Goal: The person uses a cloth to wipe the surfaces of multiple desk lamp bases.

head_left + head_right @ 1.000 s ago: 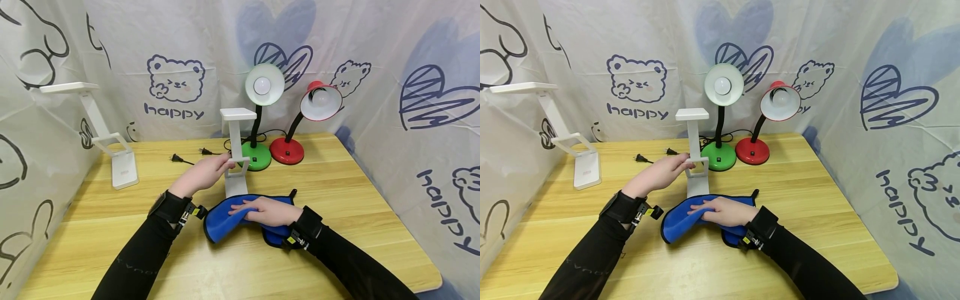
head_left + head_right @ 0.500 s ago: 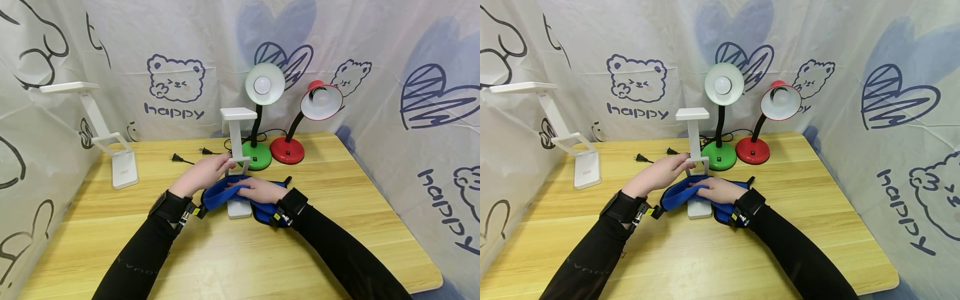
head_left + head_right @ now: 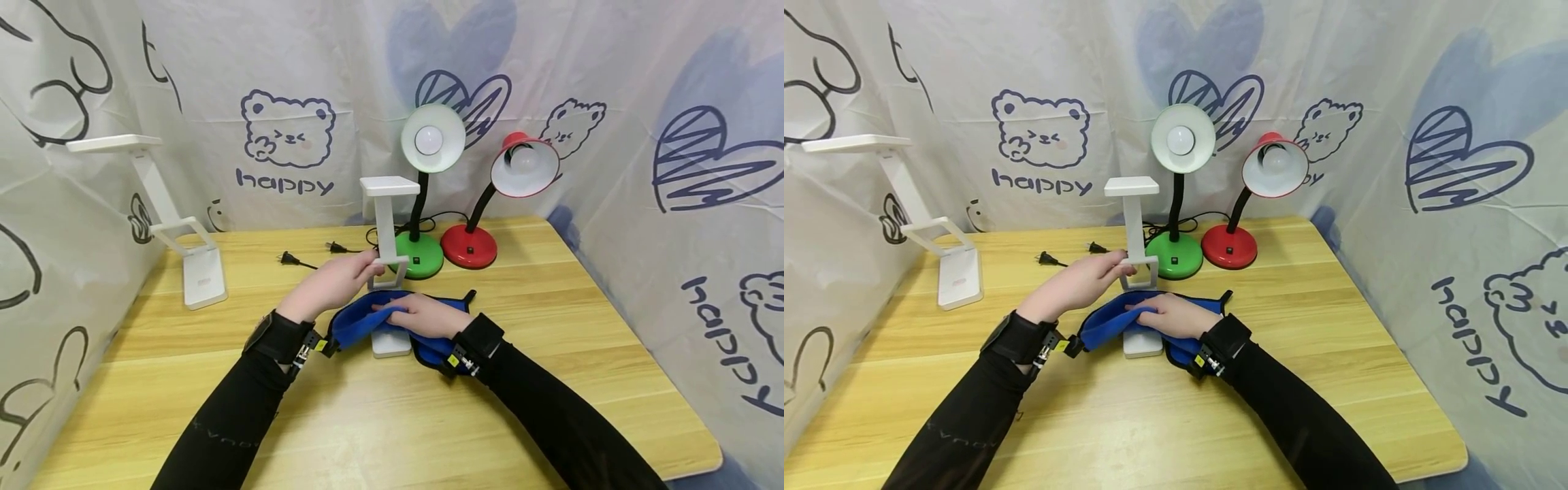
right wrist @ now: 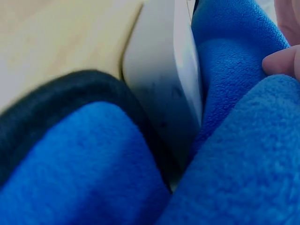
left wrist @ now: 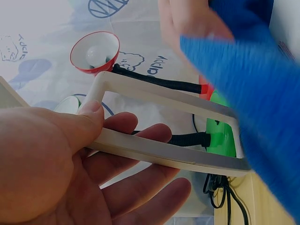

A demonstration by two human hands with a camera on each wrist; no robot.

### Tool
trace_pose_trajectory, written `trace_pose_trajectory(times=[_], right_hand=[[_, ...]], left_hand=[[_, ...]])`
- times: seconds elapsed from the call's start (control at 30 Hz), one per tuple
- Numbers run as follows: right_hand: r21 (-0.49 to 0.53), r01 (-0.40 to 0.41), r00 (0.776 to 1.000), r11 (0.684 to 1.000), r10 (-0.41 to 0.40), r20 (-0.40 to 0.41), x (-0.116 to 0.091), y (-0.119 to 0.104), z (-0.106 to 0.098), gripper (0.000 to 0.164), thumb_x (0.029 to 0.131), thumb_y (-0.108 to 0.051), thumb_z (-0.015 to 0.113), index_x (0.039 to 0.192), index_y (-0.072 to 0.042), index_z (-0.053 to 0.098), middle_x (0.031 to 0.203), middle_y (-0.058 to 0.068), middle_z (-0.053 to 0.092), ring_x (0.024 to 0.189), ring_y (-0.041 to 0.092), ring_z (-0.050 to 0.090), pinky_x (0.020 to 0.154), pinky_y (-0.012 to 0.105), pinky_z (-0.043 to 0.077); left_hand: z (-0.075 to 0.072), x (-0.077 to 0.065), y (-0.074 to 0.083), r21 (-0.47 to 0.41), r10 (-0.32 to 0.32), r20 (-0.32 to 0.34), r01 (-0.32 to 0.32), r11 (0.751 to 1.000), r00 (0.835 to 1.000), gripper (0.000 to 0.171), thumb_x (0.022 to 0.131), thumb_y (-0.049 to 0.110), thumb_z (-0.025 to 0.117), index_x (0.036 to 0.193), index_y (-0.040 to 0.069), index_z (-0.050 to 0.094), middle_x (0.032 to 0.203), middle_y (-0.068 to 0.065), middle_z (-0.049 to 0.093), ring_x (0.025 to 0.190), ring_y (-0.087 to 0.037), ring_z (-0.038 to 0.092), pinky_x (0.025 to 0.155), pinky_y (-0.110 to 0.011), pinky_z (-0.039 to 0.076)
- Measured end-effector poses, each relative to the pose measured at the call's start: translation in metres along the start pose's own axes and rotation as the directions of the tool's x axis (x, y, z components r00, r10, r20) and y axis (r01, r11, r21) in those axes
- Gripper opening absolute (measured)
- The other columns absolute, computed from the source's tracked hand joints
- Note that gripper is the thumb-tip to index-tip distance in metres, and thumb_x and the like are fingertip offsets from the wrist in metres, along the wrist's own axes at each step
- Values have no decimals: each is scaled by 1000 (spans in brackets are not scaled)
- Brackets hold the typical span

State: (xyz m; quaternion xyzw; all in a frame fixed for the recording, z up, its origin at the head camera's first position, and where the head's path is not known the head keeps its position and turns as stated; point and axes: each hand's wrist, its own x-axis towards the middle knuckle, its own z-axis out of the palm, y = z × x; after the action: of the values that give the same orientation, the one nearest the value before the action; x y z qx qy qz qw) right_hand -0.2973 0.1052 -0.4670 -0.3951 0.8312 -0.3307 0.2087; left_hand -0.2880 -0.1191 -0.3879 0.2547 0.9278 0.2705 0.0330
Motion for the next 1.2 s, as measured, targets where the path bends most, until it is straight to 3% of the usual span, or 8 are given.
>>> trace_pose_trajectory(times=[0.07,0.17,0.2,0.33,0.43,0.57,0.83,1.2], right_hand=[[-3,21,1000,1000,-21,13,-7,-3,4,40,103,-36,41,140,-26,52,128,-6,61,89,13,59,73,27,46],[-2,51,998,999,-51,36,-19,-9,11,37,103,-32,41,138,-30,54,129,-8,62,97,18,61,58,27,36],[-8,58,997,998,-58,43,-24,-11,13,37,103,-31,40,137,-32,54,136,-11,56,113,17,59,58,26,36],[-15,72,994,997,-70,79,-43,-18,22,37,103,-27,40,135,-36,55,145,-16,45,143,19,30,63,29,38],[-33,79,992,996,-76,103,-54,-23,27,38,103,-26,40,136,-36,53,148,-14,42,144,21,27,90,36,46],[-59,99,990,993,-92,104,-59,-24,30,38,103,-26,40,138,-35,51,150,-12,40,145,23,26,115,50,25],[-11,102,991,995,-101,84,-45,-13,25,39,104,-28,38,141,-33,49,148,-14,41,144,20,29,116,46,24],[-93,116,993,989,-113,31,-8,4,9,44,105,-43,35,144,-27,46,149,-10,42,144,18,30,114,43,29]], left_hand=[[0,0,0,2,2,2,-2,1000,1000,26,104,39,39,104,19,55,78,0,49,61,-17,44,55,-31,35],[1,0,-1,3,2,1,-2,1000,1000,26,104,40,39,103,19,55,76,0,48,60,-17,44,55,-31,35],[1,1,-1,5,2,2,-2,1000,1000,25,104,40,39,102,21,55,76,0,48,60,-16,43,54,-31,35],[2,1,-2,0,1,6,-1,1000,1000,23,104,41,38,100,24,53,76,0,48,59,-16,43,53,-31,35],[2,1,-2,0,2,5,-2,1000,1000,23,104,42,38,101,25,53,77,0,49,60,-16,44,53,-31,35],[1,1,-1,2,0,2,0,1000,1000,24,104,42,38,101,24,54,77,0,50,60,-17,45,53,-31,36],[0,0,0,-5,1,12,-1,1000,1000,24,104,42,38,101,24,54,77,0,49,60,-16,44,53,-31,36],[1,0,0,1,11,12,-11,1000,1000,26,104,40,38,103,20,55,83,0,54,66,-16,49,58,-32,38]])
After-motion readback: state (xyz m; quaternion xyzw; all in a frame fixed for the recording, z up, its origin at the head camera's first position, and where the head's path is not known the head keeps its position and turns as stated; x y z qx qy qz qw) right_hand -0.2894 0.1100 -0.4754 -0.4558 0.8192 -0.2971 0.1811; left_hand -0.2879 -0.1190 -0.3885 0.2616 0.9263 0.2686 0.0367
